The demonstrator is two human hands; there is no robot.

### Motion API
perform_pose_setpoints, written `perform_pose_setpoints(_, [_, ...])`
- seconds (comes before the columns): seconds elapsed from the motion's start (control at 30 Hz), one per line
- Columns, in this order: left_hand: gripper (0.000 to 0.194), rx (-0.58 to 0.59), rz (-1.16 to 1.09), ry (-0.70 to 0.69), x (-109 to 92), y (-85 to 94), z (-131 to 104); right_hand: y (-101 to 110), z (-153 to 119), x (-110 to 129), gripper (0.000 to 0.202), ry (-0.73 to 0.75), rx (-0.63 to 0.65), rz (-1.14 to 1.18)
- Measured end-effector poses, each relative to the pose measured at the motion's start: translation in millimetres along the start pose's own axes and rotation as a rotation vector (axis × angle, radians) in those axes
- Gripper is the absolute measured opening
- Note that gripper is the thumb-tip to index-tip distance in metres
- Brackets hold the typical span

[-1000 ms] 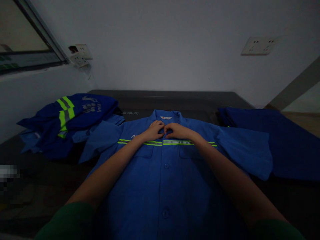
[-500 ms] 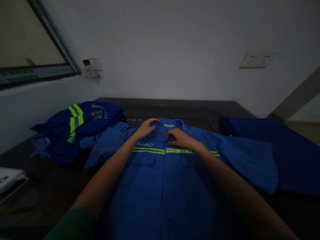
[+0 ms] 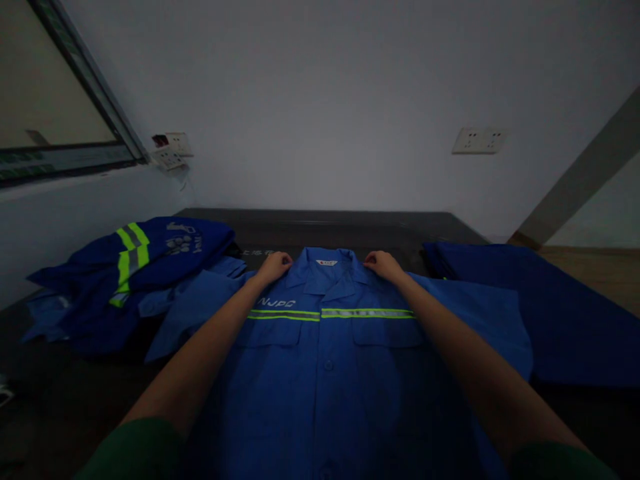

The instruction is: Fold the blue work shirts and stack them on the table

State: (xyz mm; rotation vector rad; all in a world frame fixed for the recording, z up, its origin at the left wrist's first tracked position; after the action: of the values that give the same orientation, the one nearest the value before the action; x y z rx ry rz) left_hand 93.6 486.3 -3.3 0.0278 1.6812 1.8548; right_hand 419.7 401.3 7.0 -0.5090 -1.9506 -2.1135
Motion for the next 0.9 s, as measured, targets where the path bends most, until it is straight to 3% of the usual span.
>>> perform_pose_setpoints(0.23, [0.024, -0.015, -0.038, -0.022, -9, 15.3, 9, 11, 8, 4, 0.02, 0.094, 0.002, 0.031])
perform_pose_setpoints(0.4, [0.01, -0.071, 0.048, 0.076, -6, 2.1, 16, 6, 12, 10, 0.018, 0.071, 0.001, -0.091])
perform_pose_setpoints(0.57, [0.031, -0.16, 0.08, 0.127, -13, 0.9, 27, 15, 14, 29, 0.023, 0.036, -0.116, -0.102])
perform_pose_setpoints(0.63, [0.03, -0.152, 0.057, 0.098, -22, -0.1, 37, 17, 14, 45, 0.022, 0.038, -0.148, -0.088])
perform_pose_setpoints(0.77, [0.039, -0.089, 0.025, 0.087, -38, -13.0, 56, 5, 19, 75, 0.034, 0.039, -0.084, -0.163])
perform_pose_setpoints(0.9, [0.026, -0.066, 0.026, 0.145, -38, -22.3, 67, -1, 29, 79, 0.03, -0.035, -0.058, -0.225])
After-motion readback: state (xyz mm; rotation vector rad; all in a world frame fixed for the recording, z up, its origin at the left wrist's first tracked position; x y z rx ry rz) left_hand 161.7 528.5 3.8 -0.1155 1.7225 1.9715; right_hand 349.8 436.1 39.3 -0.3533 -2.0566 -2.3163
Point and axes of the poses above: each hand's wrist, its own z-axis towards the middle knuckle, its own y-axis out of the back of the hand, x = y × z, the point moved 4 cm from there along z, towards the middle knuckle, and after that the axes turned 5 degrees about z, right-handed, at the moved point
